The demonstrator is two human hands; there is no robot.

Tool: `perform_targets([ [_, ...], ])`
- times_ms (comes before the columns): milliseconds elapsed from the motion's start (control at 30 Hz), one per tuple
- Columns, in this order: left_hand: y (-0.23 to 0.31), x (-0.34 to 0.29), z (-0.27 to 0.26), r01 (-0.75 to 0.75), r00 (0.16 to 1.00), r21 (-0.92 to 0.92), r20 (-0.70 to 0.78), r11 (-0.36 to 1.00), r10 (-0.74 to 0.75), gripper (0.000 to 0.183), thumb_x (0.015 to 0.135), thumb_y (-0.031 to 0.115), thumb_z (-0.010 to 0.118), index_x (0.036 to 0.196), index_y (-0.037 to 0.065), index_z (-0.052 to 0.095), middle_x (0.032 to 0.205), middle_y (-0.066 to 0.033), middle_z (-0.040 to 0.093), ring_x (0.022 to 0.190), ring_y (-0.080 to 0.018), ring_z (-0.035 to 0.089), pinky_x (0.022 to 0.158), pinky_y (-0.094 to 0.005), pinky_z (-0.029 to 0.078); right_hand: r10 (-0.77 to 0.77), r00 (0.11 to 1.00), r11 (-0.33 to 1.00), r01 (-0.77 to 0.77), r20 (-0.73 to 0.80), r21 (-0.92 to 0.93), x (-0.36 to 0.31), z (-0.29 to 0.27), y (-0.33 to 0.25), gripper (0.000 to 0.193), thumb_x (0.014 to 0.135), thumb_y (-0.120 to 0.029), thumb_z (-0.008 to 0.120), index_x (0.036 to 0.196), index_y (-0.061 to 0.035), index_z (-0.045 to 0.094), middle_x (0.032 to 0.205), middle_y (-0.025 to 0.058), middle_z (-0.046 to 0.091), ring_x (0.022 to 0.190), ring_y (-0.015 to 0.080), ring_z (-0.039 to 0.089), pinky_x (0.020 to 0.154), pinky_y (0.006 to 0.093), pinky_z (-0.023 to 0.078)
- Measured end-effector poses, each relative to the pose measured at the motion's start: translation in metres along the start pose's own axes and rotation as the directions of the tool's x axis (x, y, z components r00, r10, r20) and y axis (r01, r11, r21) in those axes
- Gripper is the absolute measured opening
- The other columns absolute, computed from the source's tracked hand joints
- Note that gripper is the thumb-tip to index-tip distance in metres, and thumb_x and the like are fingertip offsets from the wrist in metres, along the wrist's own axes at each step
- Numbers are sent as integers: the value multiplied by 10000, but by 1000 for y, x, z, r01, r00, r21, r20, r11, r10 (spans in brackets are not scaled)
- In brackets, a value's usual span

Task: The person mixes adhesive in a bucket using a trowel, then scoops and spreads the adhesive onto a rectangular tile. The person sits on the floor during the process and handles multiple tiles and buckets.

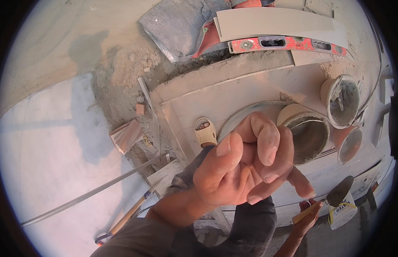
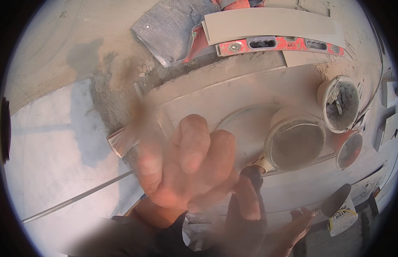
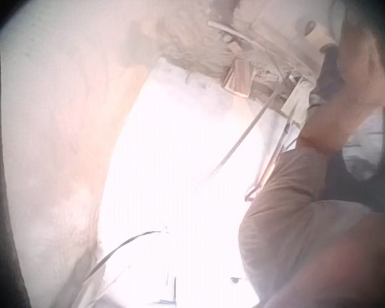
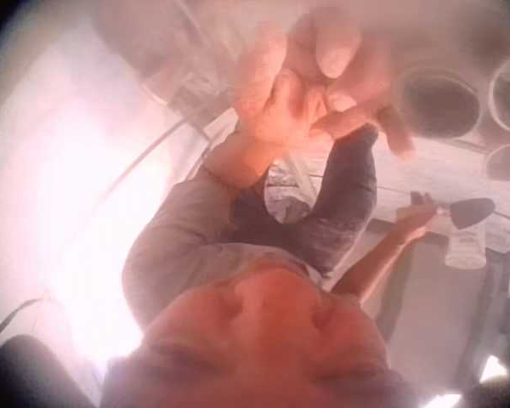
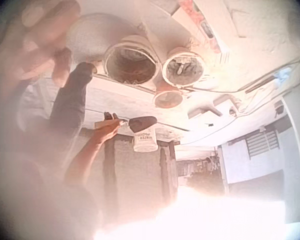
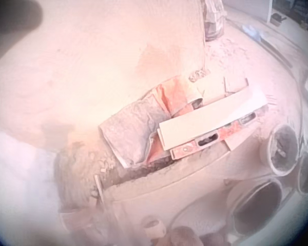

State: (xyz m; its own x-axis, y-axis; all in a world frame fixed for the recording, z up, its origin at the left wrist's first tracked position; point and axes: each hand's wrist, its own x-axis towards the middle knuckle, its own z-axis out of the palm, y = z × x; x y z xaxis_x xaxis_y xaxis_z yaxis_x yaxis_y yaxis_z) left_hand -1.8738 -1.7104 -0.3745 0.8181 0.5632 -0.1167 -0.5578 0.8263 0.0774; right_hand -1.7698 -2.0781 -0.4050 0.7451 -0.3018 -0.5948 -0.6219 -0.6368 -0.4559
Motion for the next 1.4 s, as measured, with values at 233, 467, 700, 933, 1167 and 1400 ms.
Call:
perform_targets([
  [233, -53, 33, -6, 45, 969, -142, 246, 989, -9, 366, 1015, 426, 510, 1052, 62, 505, 825, -33, 489, 601, -92, 484, 810, -382, 483, -214, 965, 910, 140, 153, 391, 32, 55, -32, 529, 984, -462, 540, 1223, 9, 552, 1110, 140, 582, 871, 244, 600, 808, 388, 499],
  [467, -64, 33, -62, 67, 942, -12, 330, 998, -59, 376, 987, 390, 587, 1055, 38, 474, 848, -47, 492, 616, -83, 486, 744, -334, 491, -273, 915, 868, 102, 296, 487, 52, 64, -42, 537, 966, -526, 549, 1182, -34, 552, 1118, 149, 590, 896, 288, 618, 835, 453, 549],
  [700, -65, 130, -212, -335, 937, 939, 324, 79, 127, 378, 911, 242, 729, 1055, 7, 469, 913, -84, 516, 723, -128, 544, 672, -320, 486, -347, 938, 774, 275, 19, 570, 57, 80, -58, 516, 986, -503, 508, 1228, -48, 486, 1031, 141, 575, 713, 207, 533, 631, 335, 491],
  [933, -46, 240, -332, -350, 853, 235, 479, -907, -205, 642, 865, 354, 723, 1412, 110, 492, 1478, -188, 385, 1379, -404, 346, 1128, -567, 275, -585, 808, 436, 385, -69, 813, 49, 75, -63, 452, 1064, -439, 412, 896, -26, 485, 864, 101, 542, 436, 89, 468, 443, 258, 511],
  [1167, -54, 281, -350, -134, 945, 120, 313, -984, -91, 660, 938, 460, 595, 1516, 211, 399, 1601, -194, 250, 1483, -429, 191, 1186, -612, 128, -622, 777, 305, 356, -99, 883, 38, 61, -64, 455, 1066, -447, 384, 910, -30, 475, 864, 118, 544, 436, 97, 508, 413, 272, 510],
  [1400, -48, 295, -360, -148, 918, 140, 389, -979, -83, 728, 918, 509, 605, 1522, 170, 380, 1599, -164, 271, 1483, -431, 187, 1150, -692, 122, -564, 816, 355, 380, -128, 854, 48, 62, -62, 475, 1056, -471, 394, 888, -34, 476, 858, 111, 548, 403, 95, 485, 379, 261, 489],
])
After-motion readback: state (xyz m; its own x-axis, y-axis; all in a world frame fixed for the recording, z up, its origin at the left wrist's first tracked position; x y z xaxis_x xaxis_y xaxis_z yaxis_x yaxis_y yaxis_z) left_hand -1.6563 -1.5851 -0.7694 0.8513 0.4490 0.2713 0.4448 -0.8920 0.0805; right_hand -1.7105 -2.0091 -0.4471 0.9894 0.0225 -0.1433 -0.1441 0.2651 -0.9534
